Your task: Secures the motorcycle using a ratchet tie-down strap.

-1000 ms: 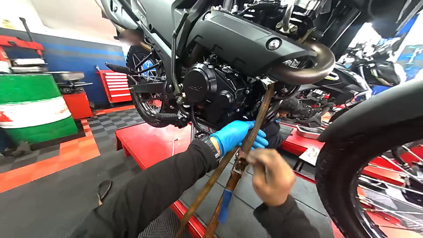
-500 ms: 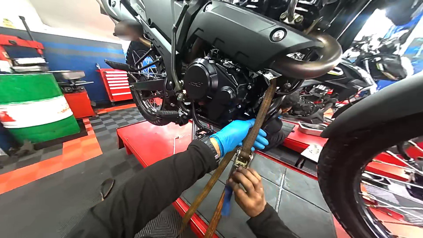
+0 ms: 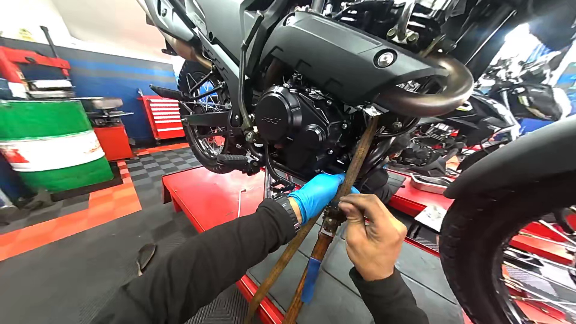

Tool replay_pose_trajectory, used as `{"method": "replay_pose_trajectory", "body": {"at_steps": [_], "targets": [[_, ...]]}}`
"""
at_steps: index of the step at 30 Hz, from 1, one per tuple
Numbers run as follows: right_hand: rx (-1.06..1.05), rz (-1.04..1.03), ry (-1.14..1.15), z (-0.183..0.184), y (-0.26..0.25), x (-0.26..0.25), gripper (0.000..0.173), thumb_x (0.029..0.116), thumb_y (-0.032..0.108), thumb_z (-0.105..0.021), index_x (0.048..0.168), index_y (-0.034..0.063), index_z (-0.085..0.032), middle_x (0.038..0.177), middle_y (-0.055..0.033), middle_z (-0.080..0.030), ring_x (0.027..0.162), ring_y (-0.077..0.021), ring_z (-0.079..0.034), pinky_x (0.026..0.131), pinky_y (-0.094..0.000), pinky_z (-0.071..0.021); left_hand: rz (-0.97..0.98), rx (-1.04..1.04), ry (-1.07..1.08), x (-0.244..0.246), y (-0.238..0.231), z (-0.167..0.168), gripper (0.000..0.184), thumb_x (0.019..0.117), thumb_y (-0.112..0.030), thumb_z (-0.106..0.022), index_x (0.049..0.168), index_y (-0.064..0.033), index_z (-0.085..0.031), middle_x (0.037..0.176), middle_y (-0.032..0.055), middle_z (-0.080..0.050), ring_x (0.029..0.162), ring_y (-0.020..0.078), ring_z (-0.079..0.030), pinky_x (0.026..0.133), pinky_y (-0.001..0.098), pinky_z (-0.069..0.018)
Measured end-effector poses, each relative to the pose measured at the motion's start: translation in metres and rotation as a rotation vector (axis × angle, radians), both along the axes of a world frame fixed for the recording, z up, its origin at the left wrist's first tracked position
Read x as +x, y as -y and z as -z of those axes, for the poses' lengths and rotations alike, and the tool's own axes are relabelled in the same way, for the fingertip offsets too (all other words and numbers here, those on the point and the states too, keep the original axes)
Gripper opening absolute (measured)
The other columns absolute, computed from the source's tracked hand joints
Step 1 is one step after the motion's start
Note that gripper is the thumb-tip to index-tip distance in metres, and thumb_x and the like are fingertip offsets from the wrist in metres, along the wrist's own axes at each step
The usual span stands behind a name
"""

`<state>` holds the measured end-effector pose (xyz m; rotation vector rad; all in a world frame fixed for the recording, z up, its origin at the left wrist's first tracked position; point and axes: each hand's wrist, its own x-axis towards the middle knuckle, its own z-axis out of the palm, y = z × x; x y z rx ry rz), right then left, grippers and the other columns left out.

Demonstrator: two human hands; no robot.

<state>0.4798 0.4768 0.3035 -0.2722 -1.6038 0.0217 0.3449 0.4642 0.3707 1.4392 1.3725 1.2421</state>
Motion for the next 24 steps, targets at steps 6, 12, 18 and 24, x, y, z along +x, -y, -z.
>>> {"method": "replay_pose_trajectory", "body": {"at_steps": [6,12,18,24], "targets": [[0.293,0.096,0.115,0.099,-0.007,-0.017,0.011,0.1009,0.024,-0.063,0.109,0.0208,-0.069,0.122,-0.0025,-0.068,0.126,-0.0218,-0.059,0.113,-0.0453,-0.0426,0.203,-0.117,0.218,0.008,0.007,-0.007,0.078,0.1085,-0.061,-0.02,0.115,0.002,-0.065,0.088,0.0108,-0.071,0.074,0.015,-0.069,0.071,0.0308,-0.0579],[0.475,0.103,0.11,0.121,-0.03,-0.016,0.026,0.0964,0.024,-0.071,0.121,0.0178,-0.064,0.137,-0.0032,-0.06,0.139,-0.0235,-0.051,0.119,-0.0474,-0.0401,0.227,-0.077,0.116,0.005,-0.005,-0.003,0.057,0.1136,-0.041,-0.029,0.114,0.0022,-0.066,0.091,0.0101,-0.073,0.076,0.0145,-0.071,0.074,0.0297,-0.0597],[0.497,0.148,0.068,0.099,-0.023,-0.009,0.031,0.0975,0.037,-0.069,0.117,0.0131,-0.068,0.126,-0.007,-0.07,0.127,-0.0253,-0.063,0.112,-0.0483,-0.049,0.234,-0.011,0.1,0.002,-0.01,0.014,0.058,0.1131,-0.044,-0.029,0.115,0.0004,-0.066,0.084,0.0091,-0.07,0.072,0.0144,-0.068,0.072,0.0296,-0.0579],[0.376,0.142,0.054,0.083,-0.011,-0.007,0.029,0.0994,0.039,-0.066,0.112,0.0129,-0.071,0.117,-0.0077,-0.073,0.118,-0.0254,-0.068,0.105,-0.0452,-0.0554,0.206,0.029,0.124,0.005,-0.008,0.021,0.059,0.1129,-0.045,-0.028,0.113,-0.0004,-0.067,0.079,0.0086,-0.066,0.067,0.0145,-0.063,0.067,0.0283,-0.0553]]}}
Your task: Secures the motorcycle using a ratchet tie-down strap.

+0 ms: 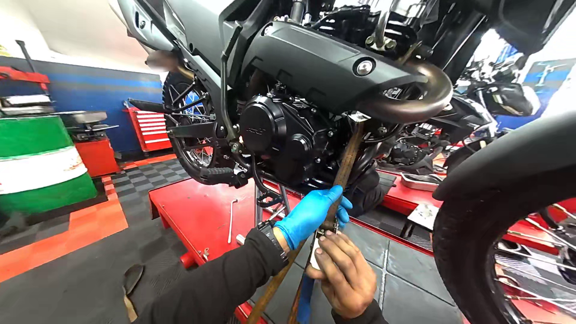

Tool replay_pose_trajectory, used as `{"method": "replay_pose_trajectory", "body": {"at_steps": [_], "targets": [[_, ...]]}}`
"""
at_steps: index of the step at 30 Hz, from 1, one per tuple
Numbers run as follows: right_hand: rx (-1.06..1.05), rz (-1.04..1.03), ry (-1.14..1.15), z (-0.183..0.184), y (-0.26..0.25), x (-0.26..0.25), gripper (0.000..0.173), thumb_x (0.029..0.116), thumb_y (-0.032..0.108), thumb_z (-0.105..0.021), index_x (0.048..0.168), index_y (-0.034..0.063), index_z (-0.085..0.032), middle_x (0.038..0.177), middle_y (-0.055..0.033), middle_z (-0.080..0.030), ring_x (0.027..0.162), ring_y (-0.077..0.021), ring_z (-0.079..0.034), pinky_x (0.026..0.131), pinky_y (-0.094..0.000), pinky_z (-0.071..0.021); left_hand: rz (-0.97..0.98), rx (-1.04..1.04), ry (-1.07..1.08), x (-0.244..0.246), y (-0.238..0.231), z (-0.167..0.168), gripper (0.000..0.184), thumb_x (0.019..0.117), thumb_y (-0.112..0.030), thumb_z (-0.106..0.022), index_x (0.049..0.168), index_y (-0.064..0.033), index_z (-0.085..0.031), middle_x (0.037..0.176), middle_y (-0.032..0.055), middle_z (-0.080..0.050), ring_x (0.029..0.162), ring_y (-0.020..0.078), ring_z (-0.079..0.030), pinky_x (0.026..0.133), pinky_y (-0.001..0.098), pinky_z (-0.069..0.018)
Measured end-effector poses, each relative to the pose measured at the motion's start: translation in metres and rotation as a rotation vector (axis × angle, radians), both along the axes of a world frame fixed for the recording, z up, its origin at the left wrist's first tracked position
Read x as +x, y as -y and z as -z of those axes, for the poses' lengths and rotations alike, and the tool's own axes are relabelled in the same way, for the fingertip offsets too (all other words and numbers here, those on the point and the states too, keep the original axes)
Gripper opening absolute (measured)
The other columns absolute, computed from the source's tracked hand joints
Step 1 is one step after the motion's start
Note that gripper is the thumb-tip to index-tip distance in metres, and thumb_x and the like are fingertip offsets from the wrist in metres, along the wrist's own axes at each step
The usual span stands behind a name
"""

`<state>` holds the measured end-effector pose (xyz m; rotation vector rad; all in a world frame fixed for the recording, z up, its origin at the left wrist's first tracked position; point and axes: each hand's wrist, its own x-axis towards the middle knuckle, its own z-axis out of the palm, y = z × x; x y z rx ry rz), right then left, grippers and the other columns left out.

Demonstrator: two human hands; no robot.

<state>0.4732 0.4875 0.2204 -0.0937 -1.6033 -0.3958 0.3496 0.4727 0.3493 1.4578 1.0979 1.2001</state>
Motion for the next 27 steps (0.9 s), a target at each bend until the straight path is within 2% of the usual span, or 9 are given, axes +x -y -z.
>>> {"method": "replay_pose_trajectory", "body": {"at_steps": [7,15,20,24,27], "targets": [[-0.146,-0.036,-0.047,-0.026,0.012,0.002,0.028,0.1012,0.038,-0.064,0.103,0.0114,-0.073,0.107,-0.0088,-0.076,0.108,-0.0229,-0.073,0.096,-0.0396,-0.0608,-0.032,-0.032,0.011,0.001,0.002,-0.001,0.06,0.1126,-0.047,-0.026,0.112,-0.0031,-0.068,0.075,0.0069,-0.065,0.061,0.0133,-0.06,0.059,0.0266,-0.0512],[-0.323,-0.105,-0.1,-0.044,0.023,0.001,0.032,0.1013,0.04,-0.064,0.096,0.0113,-0.077,0.103,-0.0074,-0.077,0.103,-0.0187,-0.074,0.087,-0.0324,-0.0632,-0.04,-0.073,0.026,0.0,0.004,-0.002,0.06,0.1117,-0.049,-0.029,0.108,-0.0054,-0.069,0.073,0.0055,-0.066,0.061,0.0128,-0.059,0.058,0.0274,-0.0494],[-0.382,-0.171,-0.145,-0.053,0.023,0.001,0.028,0.1,0.035,-0.068,0.096,0.0094,-0.077,0.1,-0.0056,-0.077,0.098,-0.0155,-0.075,0.083,-0.0296,-0.0646,-0.022,-0.046,0.025,-0.002,0.004,0.0,0.059,0.1115,-0.049,-0.03,0.106,-0.0051,-0.069,0.073,0.0047,-0.065,0.062,0.0118,-0.059,0.058,0.027,-0.0501],[-0.428,-0.185,-0.147,-0.062,0.024,0.002,0.025,0.0987,0.033,-0.069,0.093,0.0102,-0.077,0.098,-0.0019,-0.077,0.095,-0.012,-0.074,0.082,-0.027,-0.0642,-0.205,-0.173,0.032,0.03,0.047,-0.04,0.047,0.1118,-0.041,-0.035,0.099,-0.0101,-0.067,0.07,0.0001,-0.06,0.058,0.0078,-0.056,0.055,0.022,-0.0475],[-0.462,-0.186,-0.154,-0.068,0.025,0.004,0.023,0.0975,0.03,-0.07,0.092,0.0098,-0.078,0.096,-0.0006,-0.077,0.09,-0.0091,-0.074,0.078,-0.0242,-0.0642,-0.188,-0.146,-0.015,0.027,0.047,-0.037,0.049,0.1121,-0.043,-0.033,0.098,-0.0103,-0.068,0.075,0.0011,-0.063,0.064,0.0087,-0.058,0.059,0.0239,-0.0485]]}}
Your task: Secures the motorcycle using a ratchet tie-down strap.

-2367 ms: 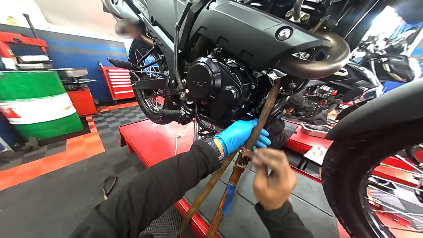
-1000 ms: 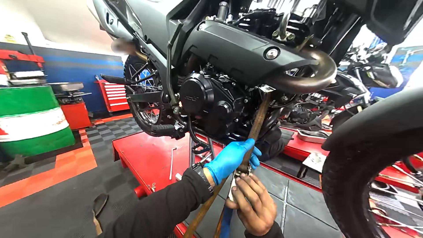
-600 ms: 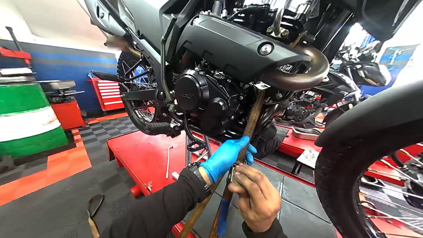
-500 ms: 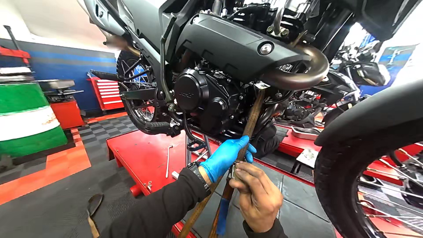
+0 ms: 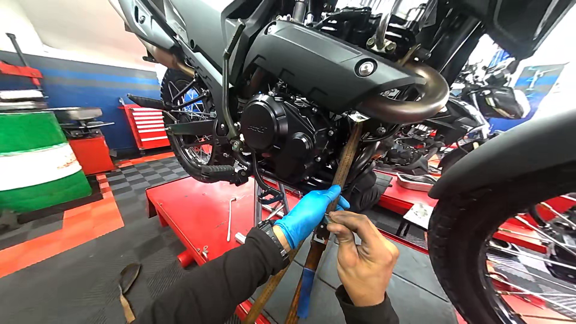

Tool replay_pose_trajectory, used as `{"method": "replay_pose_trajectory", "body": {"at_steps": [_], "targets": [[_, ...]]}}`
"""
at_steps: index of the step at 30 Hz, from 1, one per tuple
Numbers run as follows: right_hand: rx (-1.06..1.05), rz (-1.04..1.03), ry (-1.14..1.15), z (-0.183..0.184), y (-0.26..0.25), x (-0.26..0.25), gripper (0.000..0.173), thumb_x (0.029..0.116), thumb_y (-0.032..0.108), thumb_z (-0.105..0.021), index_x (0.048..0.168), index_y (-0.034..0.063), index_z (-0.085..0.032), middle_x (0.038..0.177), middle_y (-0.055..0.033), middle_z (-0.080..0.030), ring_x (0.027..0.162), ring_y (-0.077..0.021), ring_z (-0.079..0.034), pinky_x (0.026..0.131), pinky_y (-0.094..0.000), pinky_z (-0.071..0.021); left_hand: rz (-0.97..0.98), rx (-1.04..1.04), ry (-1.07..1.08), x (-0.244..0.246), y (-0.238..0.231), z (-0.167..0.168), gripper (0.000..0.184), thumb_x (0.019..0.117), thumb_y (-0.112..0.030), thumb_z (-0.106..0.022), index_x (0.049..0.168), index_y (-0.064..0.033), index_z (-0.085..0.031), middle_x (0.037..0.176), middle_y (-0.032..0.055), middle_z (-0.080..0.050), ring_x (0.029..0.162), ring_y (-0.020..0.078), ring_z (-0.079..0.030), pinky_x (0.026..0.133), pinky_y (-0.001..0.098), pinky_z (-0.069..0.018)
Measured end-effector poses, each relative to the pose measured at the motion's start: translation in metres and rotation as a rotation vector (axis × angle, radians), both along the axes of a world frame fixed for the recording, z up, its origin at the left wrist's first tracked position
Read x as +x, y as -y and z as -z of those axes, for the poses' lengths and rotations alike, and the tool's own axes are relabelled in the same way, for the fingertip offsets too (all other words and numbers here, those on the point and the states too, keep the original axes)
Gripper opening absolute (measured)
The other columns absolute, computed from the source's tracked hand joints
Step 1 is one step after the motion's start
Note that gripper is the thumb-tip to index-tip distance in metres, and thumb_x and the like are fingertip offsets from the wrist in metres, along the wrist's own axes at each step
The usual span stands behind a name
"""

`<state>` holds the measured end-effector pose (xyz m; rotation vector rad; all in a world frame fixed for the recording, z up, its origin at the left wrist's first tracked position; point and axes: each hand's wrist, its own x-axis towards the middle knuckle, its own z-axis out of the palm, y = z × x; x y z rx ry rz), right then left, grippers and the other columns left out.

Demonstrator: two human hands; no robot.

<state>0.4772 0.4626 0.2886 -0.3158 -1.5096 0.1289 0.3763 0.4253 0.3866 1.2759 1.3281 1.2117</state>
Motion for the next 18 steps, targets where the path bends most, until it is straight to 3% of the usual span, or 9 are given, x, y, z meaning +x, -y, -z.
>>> {"method": "replay_pose_trajectory", "body": {"at_steps": [4,7,18], "targets": [[-0.062,-0.036,-0.021,-0.006,0.0,0.0,0.02,0.0963,0.028,-0.072,0.091,0.0093,-0.077,0.094,0.0003,-0.077,0.083,-0.0083,-0.074,0.073,-0.0254,-0.0647,0.118,0.117,-0.048,-0.026,-0.035,0.034,0.059,0.1112,-0.05,-0.029,0.102,-0.0085,-0.07,0.081,0.0049,-0.066,0.07,0.013,-0.061,0.063,0.03,-0.0513],[-0.1,-0.011,-0.015,-0.012,0.001,0.001,0.019,0.0961,0.03,-0.072,0.091,0.0118,-0.077,0.09,0.0042,-0.076,0.079,-0.0051,-0.072,0.069,-0.0233,-0.0632,0.101,0.125,-0.064,-0.025,-0.036,0.035,0.058,0.1107,-0.051,-0.03,0.099,-0.0102,-0.07,0.083,0.0039,-0.066,0.073,0.0129,-0.062,0.067,0.031,-0.0519],[-0.234,0.076,0.016,-0.031,-0.004,0.003,0.019,0.0946,0.038,-0.072,0.087,0.0213,-0.076,0.076,0.0124,-0.071,0.066,0.0014,-0.065,0.057,-0.021,-0.0553,-0.017,0.065,-0.001,-0.019,-0.031,0.033,0.051,0.108,-0.051,-0.042,0.112,-0.008,-0.069,0.099,0.0071,-0.07,0.09,0.016,-0.066,0.08,0.0381,-0.055]]}}
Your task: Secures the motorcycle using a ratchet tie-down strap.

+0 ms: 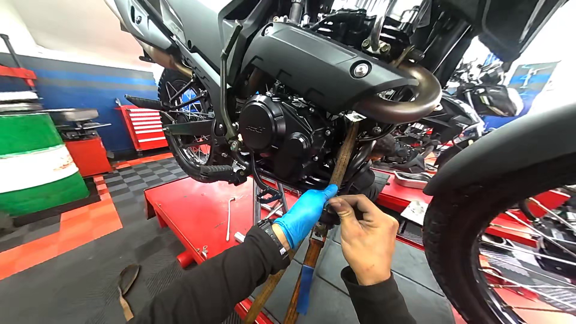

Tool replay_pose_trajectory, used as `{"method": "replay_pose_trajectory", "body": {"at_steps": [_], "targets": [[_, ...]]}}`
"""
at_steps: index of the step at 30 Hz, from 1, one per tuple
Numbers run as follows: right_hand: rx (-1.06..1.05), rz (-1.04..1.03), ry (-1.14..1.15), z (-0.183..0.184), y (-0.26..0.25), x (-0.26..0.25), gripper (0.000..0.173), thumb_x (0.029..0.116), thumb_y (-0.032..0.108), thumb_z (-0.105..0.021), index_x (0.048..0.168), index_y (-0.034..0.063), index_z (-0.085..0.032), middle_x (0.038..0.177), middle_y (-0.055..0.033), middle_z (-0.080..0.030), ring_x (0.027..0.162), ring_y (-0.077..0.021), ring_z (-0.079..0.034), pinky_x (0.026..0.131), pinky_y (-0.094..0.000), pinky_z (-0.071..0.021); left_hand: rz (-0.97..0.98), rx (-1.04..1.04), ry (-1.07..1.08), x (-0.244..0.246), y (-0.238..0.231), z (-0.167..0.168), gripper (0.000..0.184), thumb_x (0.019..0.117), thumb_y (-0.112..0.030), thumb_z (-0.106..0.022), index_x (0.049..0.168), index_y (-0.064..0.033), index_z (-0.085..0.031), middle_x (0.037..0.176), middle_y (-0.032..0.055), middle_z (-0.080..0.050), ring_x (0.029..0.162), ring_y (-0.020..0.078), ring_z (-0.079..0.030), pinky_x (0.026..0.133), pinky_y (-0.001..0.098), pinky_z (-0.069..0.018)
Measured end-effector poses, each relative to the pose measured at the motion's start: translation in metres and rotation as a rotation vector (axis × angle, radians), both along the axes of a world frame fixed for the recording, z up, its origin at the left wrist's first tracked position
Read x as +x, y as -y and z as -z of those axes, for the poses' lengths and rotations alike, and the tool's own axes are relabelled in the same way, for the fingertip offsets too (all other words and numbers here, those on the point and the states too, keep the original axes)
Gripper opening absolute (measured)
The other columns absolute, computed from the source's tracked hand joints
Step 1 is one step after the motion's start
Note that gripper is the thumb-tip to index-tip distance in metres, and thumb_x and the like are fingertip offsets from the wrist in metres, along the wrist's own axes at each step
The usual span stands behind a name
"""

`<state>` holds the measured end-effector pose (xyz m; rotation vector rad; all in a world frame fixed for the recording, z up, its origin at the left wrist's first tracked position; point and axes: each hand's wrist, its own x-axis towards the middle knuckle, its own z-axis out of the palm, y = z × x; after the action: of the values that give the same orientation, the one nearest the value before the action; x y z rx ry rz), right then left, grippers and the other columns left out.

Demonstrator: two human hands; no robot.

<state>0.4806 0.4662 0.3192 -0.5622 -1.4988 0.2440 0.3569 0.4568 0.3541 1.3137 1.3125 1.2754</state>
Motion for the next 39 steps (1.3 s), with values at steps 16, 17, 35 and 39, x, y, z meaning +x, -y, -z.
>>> {"method": "replay_pose_trajectory", "body": {"at_steps": [16,17,35,39], "targets": [[-0.127,-0.072,0.001,-0.01,-0.008,0.003,0.016,0.0926,0.036,-0.076,0.086,0.0215,-0.077,0.074,0.0089,-0.071,0.063,-0.0049,-0.065,0.055,-0.0278,-0.0553,-0.063,0.02,0.008,0.003,0.003,0.002,0.047,0.1087,-0.048,-0.043,0.11,-0.01,-0.07,0.1,0.0061,-0.069,0.091,0.0164,-0.065,0.079,0.0391,-0.0542],[-0.09,-0.038,0.01,-0.007,-0.006,0.002,0.018,0.0936,0.038,-0.074,0.086,0.0219,-0.077,0.075,0.0105,-0.071,0.065,-0.0028,-0.066,0.056,-0.0263,-0.0558,-0.042,0.022,-0.003,0.001,0.002,0.003,0.048,0.1086,-0.049,-0.042,0.111,-0.0097,-0.07,0.1,0.0066,-0.069,0.092,0.0168,-0.065,0.08,0.0396,-0.0544],[0.493,0.039,0.125,0.159,-0.014,-0.018,0.028,0.0995,0.027,-0.065,0.126,0.0193,-0.069,0.144,-0.0067,-0.062,0.14,-0.0282,-0.053,0.117,-0.0479,-0.0464,0.184,-0.082,0.218,-0.006,0.002,-0.001,0.065,0.1107,-0.053,-0.029,0.118,-0.0002,-0.067,0.095,0.0111,-0.074,0.087,0.0176,-0.072,0.08,0.0324,-0.0587],[0.046,-0.088,-0.177,0.135,0.018,-0.011,0.037,0.0993,0.032,-0.064,0.128,0.0087,-0.061,0.142,-0.0129,-0.056,0.126,-0.0239,-0.062,0.099,-0.0395,-0.0592,-0.09,-0.169,0.247,-0.025,0.006,0.058,0.041,0.1116,-0.035,-0.039,0.127,-0.0036,-0.061,0.108,0.0093,-0.067,0.094,0.0171,-0.065,0.083,0.0349,-0.0541]]}}
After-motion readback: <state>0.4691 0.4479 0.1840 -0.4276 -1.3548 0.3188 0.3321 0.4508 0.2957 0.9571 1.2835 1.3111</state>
